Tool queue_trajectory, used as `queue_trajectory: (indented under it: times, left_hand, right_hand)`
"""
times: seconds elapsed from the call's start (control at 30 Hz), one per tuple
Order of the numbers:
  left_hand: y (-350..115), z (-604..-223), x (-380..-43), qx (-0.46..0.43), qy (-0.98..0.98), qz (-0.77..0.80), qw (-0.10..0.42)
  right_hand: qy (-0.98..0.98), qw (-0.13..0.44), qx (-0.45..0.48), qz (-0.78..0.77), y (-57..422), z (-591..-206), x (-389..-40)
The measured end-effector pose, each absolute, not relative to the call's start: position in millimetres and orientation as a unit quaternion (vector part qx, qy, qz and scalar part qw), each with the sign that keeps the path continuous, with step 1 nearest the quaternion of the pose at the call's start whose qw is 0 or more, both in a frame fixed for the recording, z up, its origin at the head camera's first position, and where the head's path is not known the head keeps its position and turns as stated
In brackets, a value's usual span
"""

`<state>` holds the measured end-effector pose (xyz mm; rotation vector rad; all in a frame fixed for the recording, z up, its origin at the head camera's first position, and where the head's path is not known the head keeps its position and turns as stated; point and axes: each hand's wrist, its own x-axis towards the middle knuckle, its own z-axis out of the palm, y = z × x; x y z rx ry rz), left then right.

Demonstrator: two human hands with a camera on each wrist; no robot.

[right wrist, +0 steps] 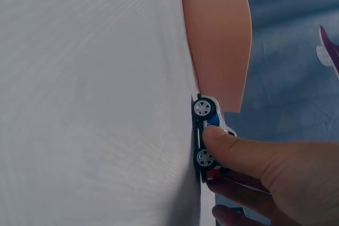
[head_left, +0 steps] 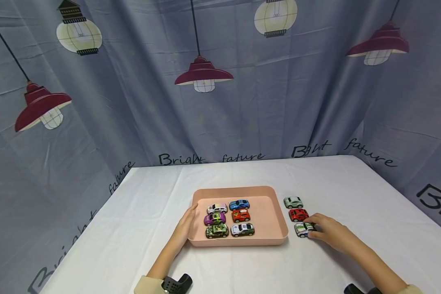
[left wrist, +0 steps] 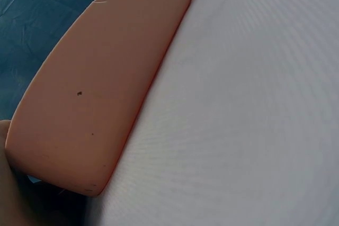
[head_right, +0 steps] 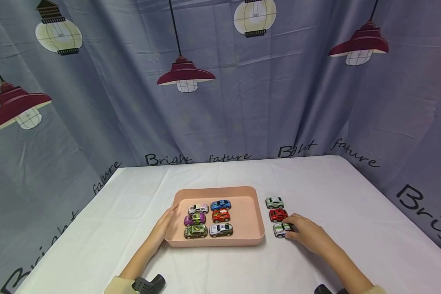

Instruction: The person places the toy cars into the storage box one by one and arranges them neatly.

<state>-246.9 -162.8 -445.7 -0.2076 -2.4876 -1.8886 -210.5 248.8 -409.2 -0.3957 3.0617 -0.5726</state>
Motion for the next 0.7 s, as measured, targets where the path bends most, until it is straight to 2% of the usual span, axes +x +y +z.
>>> queue_trajectory:
  times: [0.3, 0.7]
  left_hand:
    - [-161.4, -443.3, -246.0, -0.064, -0.791, -0.609, 0.006]
    - [-162.4, -442.5, -245.5, -0.07, -0.787, -0.613, 0.001]
  right_hand:
    - [0.974, 0.004, -0.121, -0.194, 249.1, -401.7, -206.9]
    - [0.963, -0.069, -0.155, -0.209, 239.2, -378.7, -201.8]
